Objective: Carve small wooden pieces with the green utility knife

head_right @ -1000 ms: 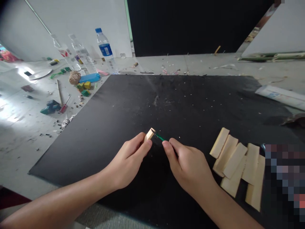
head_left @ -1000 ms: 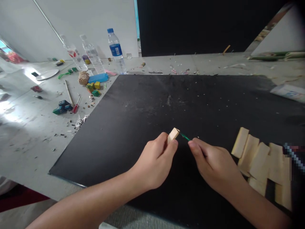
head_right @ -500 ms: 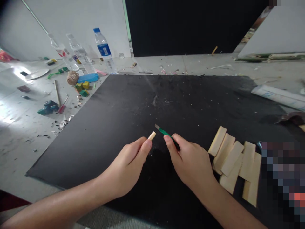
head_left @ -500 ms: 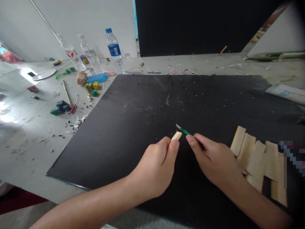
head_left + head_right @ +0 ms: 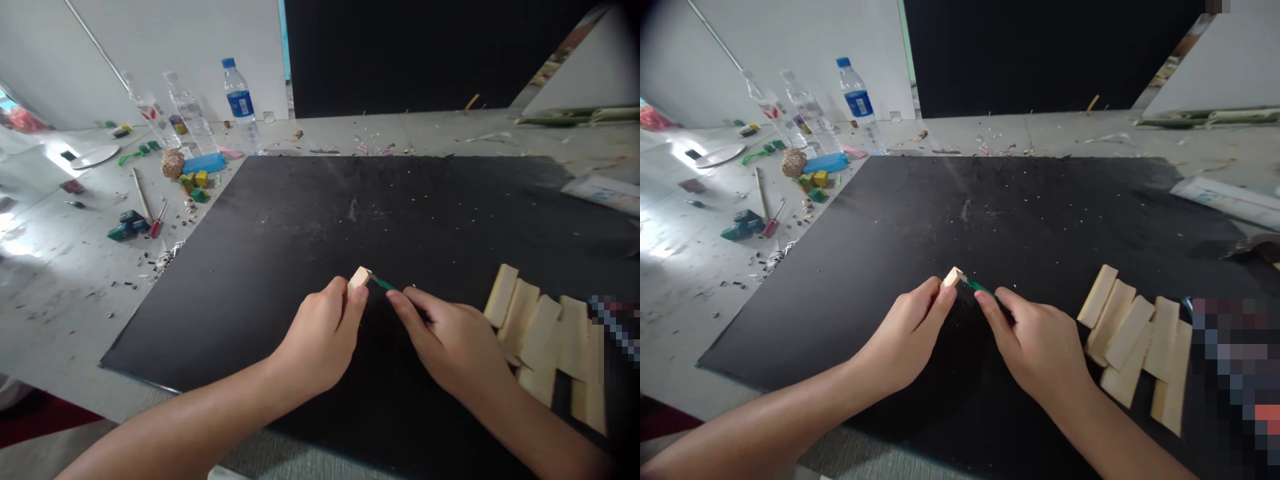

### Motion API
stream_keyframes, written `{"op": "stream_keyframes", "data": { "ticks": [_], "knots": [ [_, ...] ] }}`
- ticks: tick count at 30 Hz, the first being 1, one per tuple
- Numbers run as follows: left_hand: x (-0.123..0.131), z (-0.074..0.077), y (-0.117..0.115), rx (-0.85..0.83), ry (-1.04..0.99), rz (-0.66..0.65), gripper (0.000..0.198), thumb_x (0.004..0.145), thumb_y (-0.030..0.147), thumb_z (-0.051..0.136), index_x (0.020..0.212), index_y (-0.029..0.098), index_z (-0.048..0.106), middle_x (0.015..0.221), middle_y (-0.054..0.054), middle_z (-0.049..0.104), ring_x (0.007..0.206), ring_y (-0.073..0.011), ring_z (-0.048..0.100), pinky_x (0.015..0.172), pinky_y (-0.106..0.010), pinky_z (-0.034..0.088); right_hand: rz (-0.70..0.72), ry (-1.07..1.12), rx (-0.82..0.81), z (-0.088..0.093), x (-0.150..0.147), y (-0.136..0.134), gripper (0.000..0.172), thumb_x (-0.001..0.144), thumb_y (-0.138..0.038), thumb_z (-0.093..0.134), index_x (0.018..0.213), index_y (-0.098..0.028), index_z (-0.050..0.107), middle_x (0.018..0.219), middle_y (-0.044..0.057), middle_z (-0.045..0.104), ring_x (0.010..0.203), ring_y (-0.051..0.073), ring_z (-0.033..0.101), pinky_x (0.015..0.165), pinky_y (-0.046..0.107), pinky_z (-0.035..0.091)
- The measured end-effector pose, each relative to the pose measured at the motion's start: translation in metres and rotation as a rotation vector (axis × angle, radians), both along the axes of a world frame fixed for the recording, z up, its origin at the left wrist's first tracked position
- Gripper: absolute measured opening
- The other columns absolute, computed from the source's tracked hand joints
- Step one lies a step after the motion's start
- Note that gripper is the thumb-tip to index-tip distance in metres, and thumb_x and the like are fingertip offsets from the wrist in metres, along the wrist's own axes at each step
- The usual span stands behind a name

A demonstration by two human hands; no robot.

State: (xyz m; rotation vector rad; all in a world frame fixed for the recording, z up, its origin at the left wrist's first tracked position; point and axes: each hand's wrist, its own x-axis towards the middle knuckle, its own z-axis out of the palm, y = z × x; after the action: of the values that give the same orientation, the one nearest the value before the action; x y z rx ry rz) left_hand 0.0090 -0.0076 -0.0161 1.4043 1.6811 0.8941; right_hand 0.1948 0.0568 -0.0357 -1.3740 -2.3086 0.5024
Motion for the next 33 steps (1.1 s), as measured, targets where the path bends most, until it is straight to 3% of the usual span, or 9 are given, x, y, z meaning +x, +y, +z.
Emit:
{"op": "stream_keyframes", "data": {
  "ticks": [6,13,17,22,27,33],
  "knots": [
    [-0.001,-0.003,0.001,0.017,0.065,-0.002,0.038,0.107,0.047,0.038,0.078,0.023,0.036,0.067,0.005,0.046,0.059,-0.0127,0.039,0.059,-0.031,0.027,-0.006,-0.025,-0.057,-0.003,0.0,0.001,0.059,0.1,-0.071,0.037,0.071,-0.024,0.055,0.054,-0.003,0.054,0.051,0.015,0.054,0.055,0.029,0.032],
    [0.006,0.006,-0.009,0.007,0.0,-0.039,0.04,0.108,0.048,0.037,0.077,0.022,0.038,0.065,0.006,0.045,0.058,-0.0114,0.039,0.057,-0.032,0.027,-0.087,-0.04,-0.092,-0.002,0.001,0.013,0.06,0.099,-0.073,0.035,0.073,-0.024,0.059,0.06,0.0,0.059,0.057,0.018,0.057,0.056,0.03,0.033],
    [0.007,0.008,-0.011,-0.034,-0.108,-0.04,0.045,0.107,0.054,0.036,0.076,0.022,0.04,0.064,0.006,0.046,0.057,-0.0102,0.04,0.053,-0.029,0.03,-0.144,-0.036,-0.092,-0.002,0.003,0.017,0.063,0.098,-0.075,0.035,0.068,-0.023,0.054,0.056,-0.001,0.054,0.054,0.016,0.052,0.054,0.03,0.032],
    [-0.002,0.001,-0.003,-0.044,-0.115,0.019,0.05,0.105,0.06,0.036,0.074,0.021,0.04,0.064,0.006,0.046,0.057,-0.0096,0.04,0.051,-0.027,0.03,-0.081,0.103,-0.056,0.0,0.003,0.005,0.061,0.101,-0.069,0.036,0.064,-0.022,0.046,0.048,-0.004,0.039,0.046,0.012,0.044,0.051,0.028,0.032],
    [0.0,-0.001,-0.002,-0.033,-0.092,0.012,0.048,0.106,0.057,0.037,0.075,0.022,0.04,0.063,0.006,0.047,0.056,-0.0099,0.041,0.051,-0.028,0.03,0.013,0.04,-0.018,0.001,-0.001,-0.001,0.059,0.103,-0.066,0.035,0.068,-0.022,0.054,0.051,-0.004,0.049,0.047,0.012,0.05,0.053,0.028,0.033],
    [0.003,-0.001,-0.002,-0.031,-0.042,0.001,0.045,0.107,0.055,0.037,0.076,0.022,0.04,0.064,0.006,0.046,0.057,-0.0102,0.04,0.054,-0.028,0.029,0.022,-0.058,-0.002,-0.001,-0.001,-0.001,0.064,0.102,-0.069,0.028,0.066,-0.022,0.052,0.05,-0.003,0.052,0.048,0.014,0.052,0.053,0.028,0.03]
  ]
}}
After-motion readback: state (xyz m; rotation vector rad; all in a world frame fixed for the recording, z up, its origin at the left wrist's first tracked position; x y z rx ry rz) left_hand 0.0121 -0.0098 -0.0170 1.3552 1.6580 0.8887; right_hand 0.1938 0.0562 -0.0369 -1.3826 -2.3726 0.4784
